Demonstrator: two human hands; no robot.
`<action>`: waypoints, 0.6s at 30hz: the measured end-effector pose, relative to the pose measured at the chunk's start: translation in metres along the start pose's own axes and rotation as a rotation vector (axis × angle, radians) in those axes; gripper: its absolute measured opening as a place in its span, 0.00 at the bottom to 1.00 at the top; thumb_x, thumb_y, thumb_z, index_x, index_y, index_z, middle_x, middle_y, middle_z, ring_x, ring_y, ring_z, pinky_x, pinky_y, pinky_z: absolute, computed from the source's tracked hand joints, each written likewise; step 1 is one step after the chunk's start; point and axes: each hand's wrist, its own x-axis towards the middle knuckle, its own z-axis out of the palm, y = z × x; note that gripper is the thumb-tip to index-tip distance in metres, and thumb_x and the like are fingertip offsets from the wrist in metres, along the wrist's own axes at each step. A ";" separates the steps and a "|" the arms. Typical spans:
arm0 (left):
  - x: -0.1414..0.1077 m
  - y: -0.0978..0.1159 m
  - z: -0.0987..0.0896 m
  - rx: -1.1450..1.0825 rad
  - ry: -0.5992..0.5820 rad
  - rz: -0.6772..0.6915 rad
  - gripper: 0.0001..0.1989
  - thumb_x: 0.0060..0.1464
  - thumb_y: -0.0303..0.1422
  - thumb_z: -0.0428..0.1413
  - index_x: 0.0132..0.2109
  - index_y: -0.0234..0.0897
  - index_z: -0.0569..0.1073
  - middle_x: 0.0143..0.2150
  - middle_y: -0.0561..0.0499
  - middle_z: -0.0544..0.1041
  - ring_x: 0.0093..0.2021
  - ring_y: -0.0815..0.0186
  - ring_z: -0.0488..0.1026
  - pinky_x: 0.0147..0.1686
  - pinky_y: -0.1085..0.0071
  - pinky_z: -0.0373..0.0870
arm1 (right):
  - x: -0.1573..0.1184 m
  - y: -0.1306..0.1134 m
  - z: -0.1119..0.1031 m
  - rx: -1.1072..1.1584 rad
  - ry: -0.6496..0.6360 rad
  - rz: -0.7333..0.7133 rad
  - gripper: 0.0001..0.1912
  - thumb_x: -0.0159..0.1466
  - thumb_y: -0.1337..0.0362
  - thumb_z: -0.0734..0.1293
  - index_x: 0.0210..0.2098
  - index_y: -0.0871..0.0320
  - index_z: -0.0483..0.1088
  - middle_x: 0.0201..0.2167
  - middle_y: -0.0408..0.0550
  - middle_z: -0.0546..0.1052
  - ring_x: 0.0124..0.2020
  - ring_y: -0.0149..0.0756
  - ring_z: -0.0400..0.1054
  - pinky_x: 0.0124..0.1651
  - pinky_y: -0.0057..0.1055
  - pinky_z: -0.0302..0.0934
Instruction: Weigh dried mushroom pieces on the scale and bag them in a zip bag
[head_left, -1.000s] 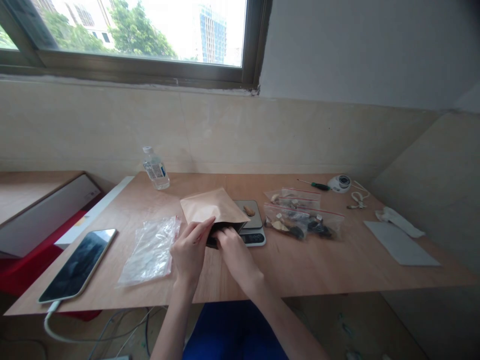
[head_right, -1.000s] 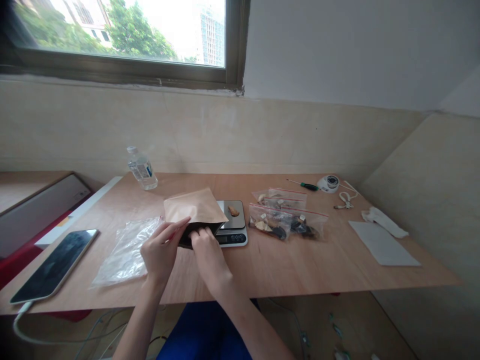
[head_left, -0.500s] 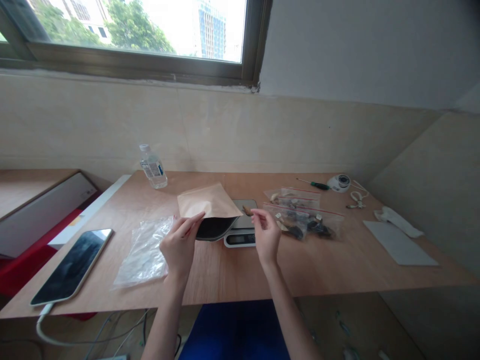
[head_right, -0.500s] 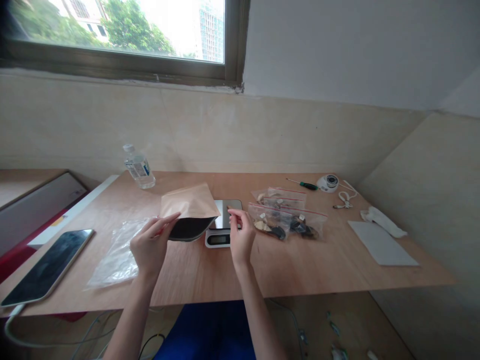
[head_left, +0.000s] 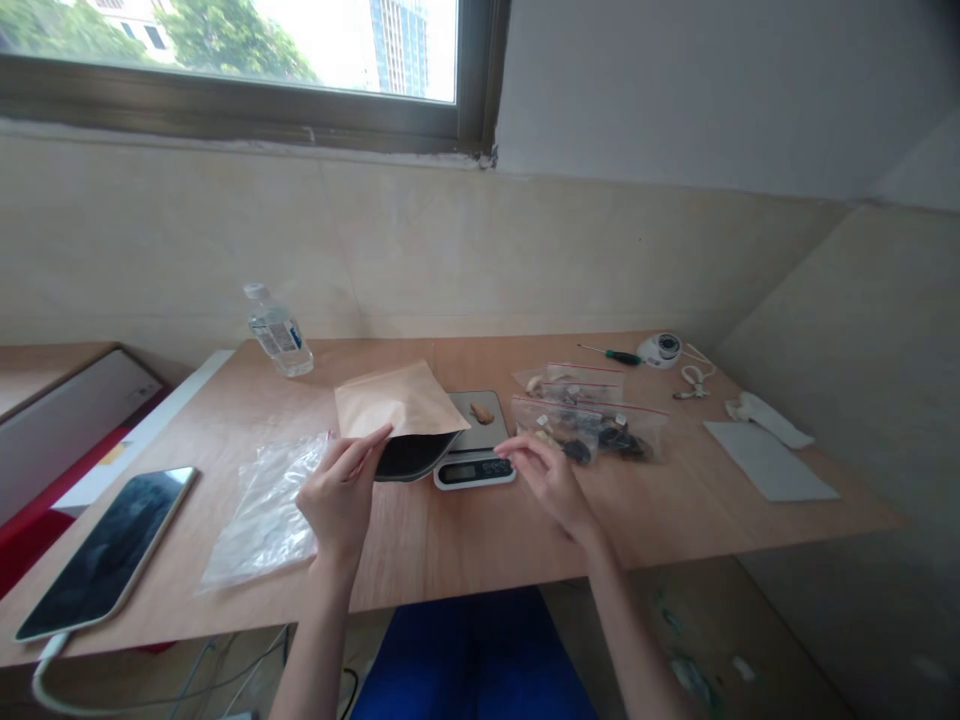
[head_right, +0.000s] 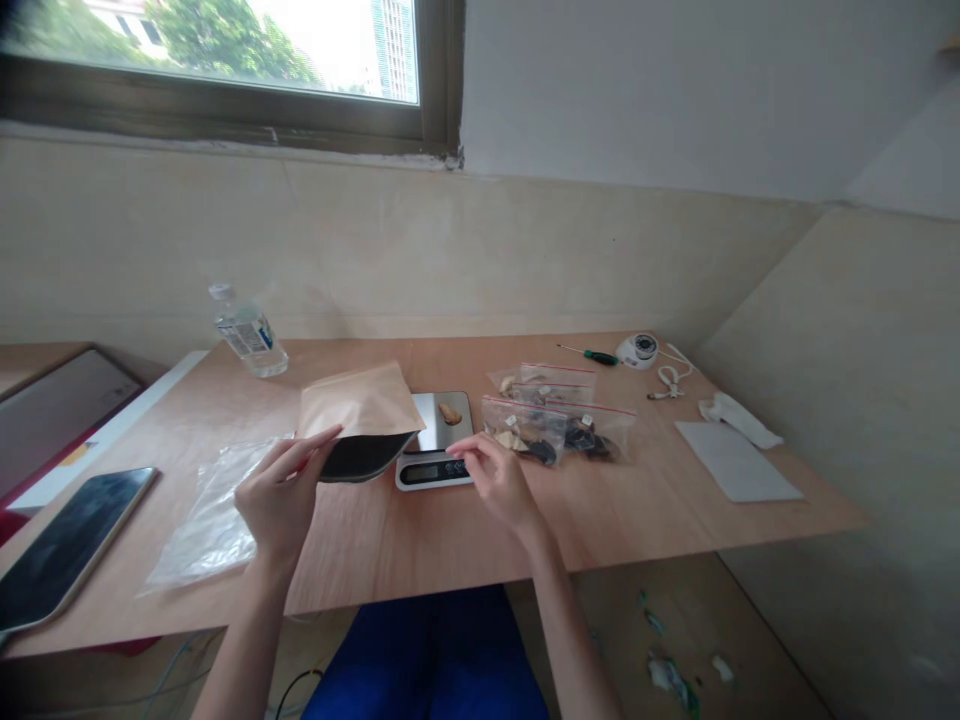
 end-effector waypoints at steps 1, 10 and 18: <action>0.000 0.000 0.000 0.005 -0.005 0.001 0.08 0.55 0.36 0.56 0.41 0.46 0.79 0.30 0.55 0.76 0.27 0.74 0.70 0.25 0.77 0.60 | -0.009 -0.001 -0.007 -0.092 0.007 -0.002 0.11 0.64 0.65 0.58 0.38 0.55 0.71 0.36 0.48 0.74 0.40 0.37 0.69 0.44 0.35 0.64; 0.004 -0.002 -0.001 0.018 0.035 0.018 0.08 0.55 0.36 0.56 0.41 0.45 0.79 0.30 0.54 0.76 0.29 0.72 0.72 0.28 0.76 0.62 | -0.085 0.063 -0.027 -0.539 0.081 0.156 0.12 0.58 0.70 0.60 0.39 0.56 0.71 0.38 0.52 0.74 0.39 0.41 0.71 0.42 0.37 0.67; 0.002 -0.004 -0.006 -0.016 0.016 0.002 0.08 0.55 0.36 0.57 0.41 0.45 0.79 0.30 0.55 0.76 0.27 0.74 0.71 0.27 0.76 0.61 | 0.013 0.018 0.015 -0.301 0.036 -0.040 0.12 0.60 0.74 0.59 0.41 0.58 0.69 0.42 0.49 0.73 0.46 0.36 0.68 0.50 0.34 0.62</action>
